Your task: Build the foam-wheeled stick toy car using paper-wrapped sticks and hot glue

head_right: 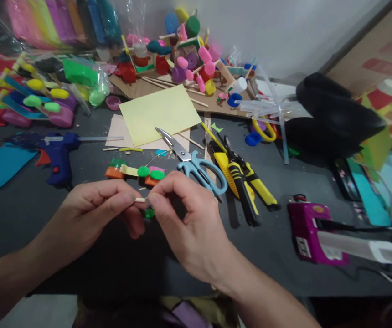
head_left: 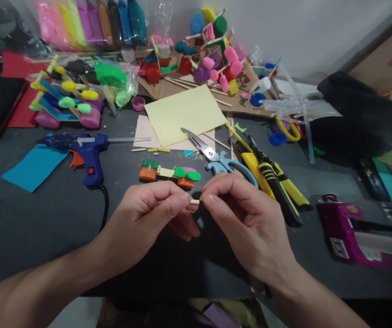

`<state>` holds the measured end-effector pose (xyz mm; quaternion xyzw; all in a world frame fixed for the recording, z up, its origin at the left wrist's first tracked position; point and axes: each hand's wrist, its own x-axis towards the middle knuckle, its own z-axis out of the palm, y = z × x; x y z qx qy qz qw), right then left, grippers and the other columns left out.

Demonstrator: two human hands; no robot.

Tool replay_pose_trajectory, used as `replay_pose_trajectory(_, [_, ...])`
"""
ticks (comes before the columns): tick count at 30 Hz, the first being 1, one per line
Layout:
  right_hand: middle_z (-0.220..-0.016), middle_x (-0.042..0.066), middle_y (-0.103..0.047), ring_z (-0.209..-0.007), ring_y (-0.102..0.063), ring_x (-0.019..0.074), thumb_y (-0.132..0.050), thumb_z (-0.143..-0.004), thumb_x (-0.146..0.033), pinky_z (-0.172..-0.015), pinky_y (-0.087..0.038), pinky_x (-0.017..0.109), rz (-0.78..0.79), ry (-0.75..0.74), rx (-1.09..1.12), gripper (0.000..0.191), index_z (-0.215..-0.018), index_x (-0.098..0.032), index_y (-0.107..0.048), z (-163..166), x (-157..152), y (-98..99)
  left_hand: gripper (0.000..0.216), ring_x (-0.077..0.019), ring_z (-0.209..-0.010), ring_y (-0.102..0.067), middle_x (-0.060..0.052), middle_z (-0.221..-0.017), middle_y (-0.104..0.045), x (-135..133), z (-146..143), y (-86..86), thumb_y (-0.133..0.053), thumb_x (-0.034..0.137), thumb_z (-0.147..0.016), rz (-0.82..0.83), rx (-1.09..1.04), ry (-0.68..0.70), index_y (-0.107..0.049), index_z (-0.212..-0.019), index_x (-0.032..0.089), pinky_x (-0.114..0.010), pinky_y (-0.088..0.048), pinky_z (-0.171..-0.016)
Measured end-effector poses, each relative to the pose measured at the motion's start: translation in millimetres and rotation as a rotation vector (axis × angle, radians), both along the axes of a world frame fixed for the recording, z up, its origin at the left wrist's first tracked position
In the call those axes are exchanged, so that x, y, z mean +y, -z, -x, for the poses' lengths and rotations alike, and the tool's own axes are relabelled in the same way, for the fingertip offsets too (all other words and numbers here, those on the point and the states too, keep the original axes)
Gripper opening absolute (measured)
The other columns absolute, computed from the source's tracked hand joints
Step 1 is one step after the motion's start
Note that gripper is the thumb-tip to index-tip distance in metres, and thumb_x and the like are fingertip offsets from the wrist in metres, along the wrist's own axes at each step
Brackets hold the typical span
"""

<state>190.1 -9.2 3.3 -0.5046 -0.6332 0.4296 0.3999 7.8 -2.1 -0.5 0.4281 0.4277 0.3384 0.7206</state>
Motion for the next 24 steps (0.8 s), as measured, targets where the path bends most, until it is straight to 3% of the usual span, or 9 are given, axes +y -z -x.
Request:
replay_pose_trajectory(7, [-0.08,-0.003,-0.057,-0.073,-0.052,0.0126,-0.055,-0.102,-0.021,-0.063,-0.04,0.026,-0.007,-0.008,0.044,0.019,-0.083,-0.023,-0.059,-4.3,-2.2,-1.6,0.025,-0.0093,-0.054,-0.069,0.002,-0.059,-0.074,2.0,0.7,1.1,-0.062,0.028,-0.098,0.085,-0.078,-0.004,-0.075,-0.08,0.018,-0.017,-0.058,-0.058])
replay_pose_trajectory(11, [-0.073,-0.003,-0.054,-0.069,-0.052,0.0138,-0.052,-0.104,-0.021,-0.064,-0.041,0.029,-0.099,0.023,0.025,0.027,-0.077,-0.023,-0.055,-7.3,0.9,-3.2,0.018,-0.0094,-0.057,-0.07,0.002,-0.063,-0.076,1.3,0.6,1.0,-0.066,0.024,-0.095,0.065,-0.057,-0.045,-0.074,-0.08,0.018,-0.016,-0.058,-0.059])
replay_pose_trajectory(13, [-0.071,-0.002,-0.055,-0.067,-0.052,0.0144,-0.054,-0.103,-0.021,-0.065,-0.041,0.03,-0.211,0.114,-0.126,0.029,-0.074,-0.023,-0.054,-12.8,6.0,-1.0,0.014,-0.0095,-0.058,-0.07,0.002,-0.064,-0.076,0.9,0.7,1.1,-0.068,0.022,-0.094,0.045,-0.046,-0.076,-0.074,-0.081,0.018,-0.016,-0.059,-0.059])
replay_pose_trajectory(15, [-0.078,0.001,-0.062,-0.071,-0.057,0.0173,-0.058,-0.099,-0.019,-0.069,-0.044,0.033,-0.341,0.222,-0.386,0.019,-0.081,-0.023,-0.06,-21.3,13.3,3.5,0.012,-0.0096,-0.058,-0.069,0.002,-0.065,-0.075,0.6,1.0,1.2,-0.069,0.021,-0.093,0.01,-0.03,-0.119,-0.074,-0.083,0.018,-0.017,-0.058,-0.059])
replay_pose_trajectory(16, [-0.088,0.005,-0.067,-0.079,-0.06,0.021,-0.06,-0.097,-0.017,-0.075,-0.046,0.036,-0.389,0.251,-0.53,0.01,-0.089,-0.022,-0.064,-25.9,17.1,6.3,0.011,-0.0095,-0.057,-0.069,0.002,-0.065,-0.075,0.5,1.2,1.2,-0.068,0.02,-0.093,-0.014,-0.017,-0.143,-0.074,-0.085,0.018,-0.017,-0.058,-0.059])
replay_pose_trajectory(18, [-0.113,0.013,-0.069,-0.101,-0.062,0.0303,-0.063,-0.093,-0.016,-0.086,-0.048,0.044,-0.444,0.251,-0.768,0.016,-0.107,-0.021,-0.067,-33.9,23.0,11.0,0.01,-0.0091,-0.058,-0.068,0.003,-0.066,-0.074,0.5,1.8,1.1,-0.067,0.019,-0.094,-0.062,0.011,-0.185,-0.074,-0.087,0.019,-0.017,-0.058,-0.059])
replay_pose_trajectory(21, [-0.108,0.012,-0.071,-0.102,-0.063,0.0302,-0.061,-0.096,-0.018,-0.086,-0.05,0.043,-0.479,0.156,-0.806,0.009,-0.098,-0.022,-0.069,-37.5,24.4,12.7,0.009,-0.0089,-0.058,-0.068,0.003,-0.067,-0.074,1.0,2.8,1.2,-0.067,0.019,-0.094,-0.107,0.036,-0.236,-0.074,-0.088,0.02,-0.017,-0.057,-0.059])
replay_pose_trajectory(24, [-0.092,0.008,-0.069,-0.085,-0.064,0.0215,-0.055,-0.1,-0.015,-0.074,-0.049,0.034,-0.409,-0.114,-0.656,0.016,-0.095,-0.02,-0.069,-32.6,19.7,8.7,0.005,-0.0102,-0.058,-0.068,0.003,-0.068,-0.074,2.2,3.3,1.2,-0.069,0.02,-0.093,-0.099,0.061,-0.28,-0.073,-0.089,0.019,-0.019,-0.057,-0.058])
